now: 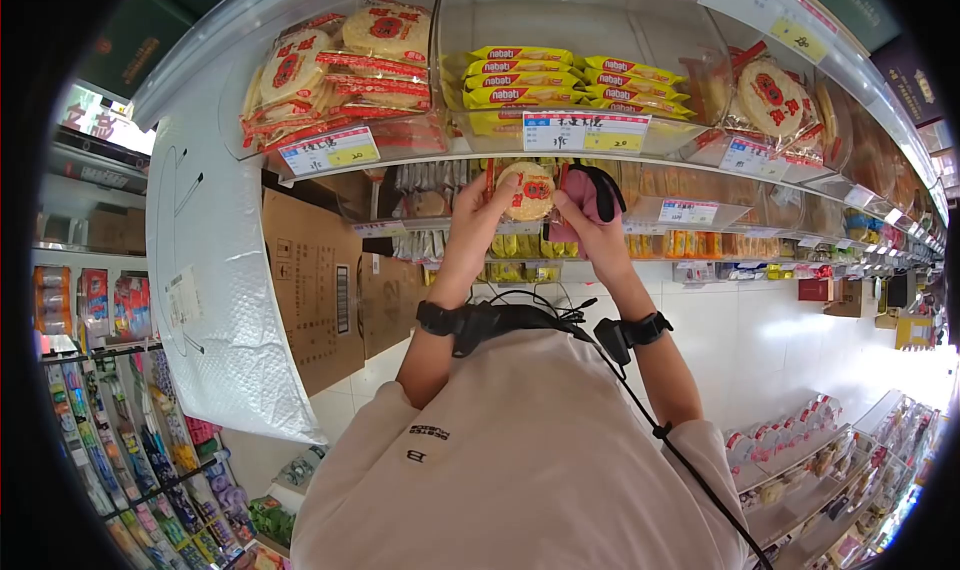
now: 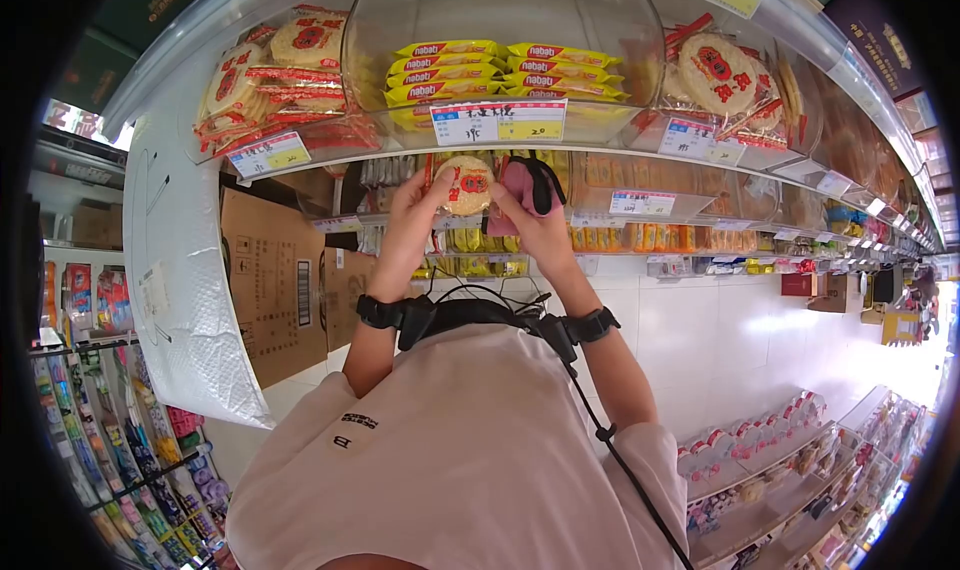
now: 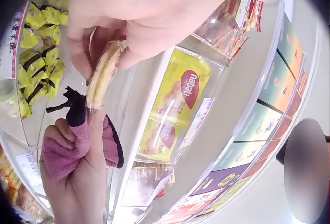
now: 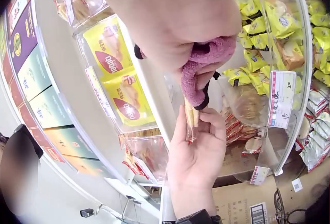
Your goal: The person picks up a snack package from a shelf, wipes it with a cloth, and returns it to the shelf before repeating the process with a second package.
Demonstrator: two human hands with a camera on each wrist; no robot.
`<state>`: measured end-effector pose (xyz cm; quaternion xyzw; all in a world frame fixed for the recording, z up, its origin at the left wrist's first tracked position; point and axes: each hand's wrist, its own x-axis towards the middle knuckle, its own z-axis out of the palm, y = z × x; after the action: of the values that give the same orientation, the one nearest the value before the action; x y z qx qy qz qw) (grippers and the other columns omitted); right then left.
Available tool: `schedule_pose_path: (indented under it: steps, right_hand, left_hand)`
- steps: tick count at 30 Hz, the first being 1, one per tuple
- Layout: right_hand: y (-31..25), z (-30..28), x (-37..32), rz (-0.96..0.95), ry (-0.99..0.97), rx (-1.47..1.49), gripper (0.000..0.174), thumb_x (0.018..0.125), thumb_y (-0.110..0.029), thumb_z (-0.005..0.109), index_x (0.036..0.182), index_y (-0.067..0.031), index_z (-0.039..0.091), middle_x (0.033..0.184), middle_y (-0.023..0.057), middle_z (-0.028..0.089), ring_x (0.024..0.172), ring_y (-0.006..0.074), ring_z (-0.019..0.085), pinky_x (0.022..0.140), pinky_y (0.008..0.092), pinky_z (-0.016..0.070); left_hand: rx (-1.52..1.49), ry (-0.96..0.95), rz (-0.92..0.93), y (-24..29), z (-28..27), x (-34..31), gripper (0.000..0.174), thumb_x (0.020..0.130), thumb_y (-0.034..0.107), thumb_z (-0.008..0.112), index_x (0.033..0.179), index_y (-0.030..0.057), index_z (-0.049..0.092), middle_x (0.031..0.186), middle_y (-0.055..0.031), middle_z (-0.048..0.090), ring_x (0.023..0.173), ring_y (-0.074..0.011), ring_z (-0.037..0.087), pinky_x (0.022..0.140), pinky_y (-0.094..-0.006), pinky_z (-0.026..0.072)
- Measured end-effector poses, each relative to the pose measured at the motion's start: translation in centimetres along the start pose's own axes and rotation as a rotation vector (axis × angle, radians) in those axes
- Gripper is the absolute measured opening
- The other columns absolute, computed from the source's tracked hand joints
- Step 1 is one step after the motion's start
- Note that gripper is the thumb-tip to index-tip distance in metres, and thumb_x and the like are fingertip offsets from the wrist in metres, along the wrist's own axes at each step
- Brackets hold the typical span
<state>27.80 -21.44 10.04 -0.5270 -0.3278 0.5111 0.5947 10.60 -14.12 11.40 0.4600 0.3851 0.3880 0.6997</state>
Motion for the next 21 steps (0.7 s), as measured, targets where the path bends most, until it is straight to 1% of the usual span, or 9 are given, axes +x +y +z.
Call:
schedule_pose_path:
  steps: [3,7,9,11,12,13,15,18,21]
  right_hand:
    - [2.1,-0.5,0.7,-0.101,0.067,0.029,0.029,0.095,-0.013,0.068,0.122,-0.0077,0.059,0.090,-0.0027,0.061,0.079,0.0043,0.059,0.058,0.0220,0.0497]
    - [2.8,-1.6,0.9,-0.061,0.052,0.124,0.026,0.096,-0.018,0.067,0.120,-0.0069,0.062,0.093,-0.0010,0.062,0.084,0.0048,0.060,0.066,0.0215,0.0492]
    - [1.8,-1.2,0.6,-0.132,-0.005,0.162,0.026,0.097,-0.020,0.066,0.119,-0.0068,0.063,0.096,0.0002,0.064,0.086,0.0044,0.060,0.073,0.0211,0.0486]
    - [0.0,-1.5,-0.7,0.063,0.006,0.004,0.028,0.096,-0.018,0.066,0.121,-0.0056,0.062,0.103,0.0022,0.065,0.095,0.0059,0.059,0.081,0.0226,0.0475]
    - [0.2,-1.5,-0.8,0.041,0.025,-0.034,0.029,0.096,-0.018,0.067,0.121,-0.0050,0.061,0.106,0.0030,0.065,0.097,0.0068,0.058,0.084,0.0234,0.0471]
    - [0.3,-1.6,-0.9,0.020,0.045,-0.071,0.030,0.096,-0.017,0.067,0.122,-0.0044,0.060,0.108,0.0039,0.065,0.100,0.0078,0.058,0.087,0.0242,0.0467]
    - [2.1,-1.5,0.1,-0.265,0.116,-0.065,0.032,0.096,-0.017,0.067,0.124,-0.0033,0.059,0.112,0.0052,0.065,0.102,0.0100,0.058,0.090,0.0260,0.0464]
    - [2.3,-1.6,0.2,-0.343,0.246,-0.203,0.033,0.096,-0.016,0.066,0.125,-0.0021,0.057,0.113,0.0059,0.064,0.102,0.0123,0.057,0.091,0.0274,0.0468]
    - [2.2,-1.4,0.2,-0.341,0.182,-0.155,0.034,0.096,-0.018,0.067,0.125,-0.0035,0.058,0.113,0.0064,0.064,0.102,0.0111,0.057,0.090,0.0264,0.0467]
  left_hand:
    - [0.008,-0.022,0.036,-0.7,-0.2,0.4,0.033,0.099,0.025,0.063,0.119,-0.0012,0.064,0.106,-0.0041,0.069,0.094,-0.0069,0.062,0.082,-0.0231,0.0491]
    - [0.033,-0.078,0.059,0.0,-0.1,-0.1,0.036,0.098,0.025,0.064,0.123,-0.0013,0.062,0.109,-0.0043,0.069,0.097,-0.0077,0.063,0.085,-0.0231,0.0494]
    - [0.059,-0.145,0.070,0.2,-0.4,0.1,0.037,0.098,0.026,0.064,0.124,-0.0018,0.062,0.107,-0.0043,0.069,0.096,-0.0076,0.063,0.083,-0.0235,0.0503]
    - [0.057,-0.150,0.040,0.0,-0.9,0.5,0.041,0.098,0.026,0.065,0.127,-0.0018,0.060,0.109,-0.0050,0.068,0.097,-0.0081,0.063,0.084,-0.0235,0.0503]
    - [0.056,-0.152,0.024,-0.2,-1.1,0.5,0.042,0.098,0.027,0.065,0.128,-0.0018,0.059,0.110,-0.0053,0.068,0.098,-0.0083,0.063,0.084,-0.0235,0.0504]
    - [0.069,-0.062,0.055,0.1,-0.8,0.4,0.044,0.095,0.026,0.069,0.126,-0.0024,0.058,0.104,-0.0063,0.068,0.095,-0.0100,0.063,0.082,-0.0242,0.0511]
    - [0.152,0.046,0.105,-0.9,-1.4,0.8,0.041,0.092,0.024,0.072,0.120,-0.0029,0.058,0.098,-0.0069,0.066,0.090,-0.0109,0.063,0.077,-0.0248,0.0518]
    - [0.294,0.110,0.093,-1.8,-1.6,0.9,0.034,0.092,0.023,0.073,0.110,-0.0012,0.058,0.094,-0.0064,0.064,0.085,-0.0121,0.064,0.072,-0.0254,0.0527]
    - [0.242,0.037,0.077,-1.6,-1.3,0.6,0.029,0.093,0.022,0.071,0.105,0.0003,0.057,0.094,-0.0068,0.064,0.082,-0.0131,0.065,0.070,-0.0258,0.0533]
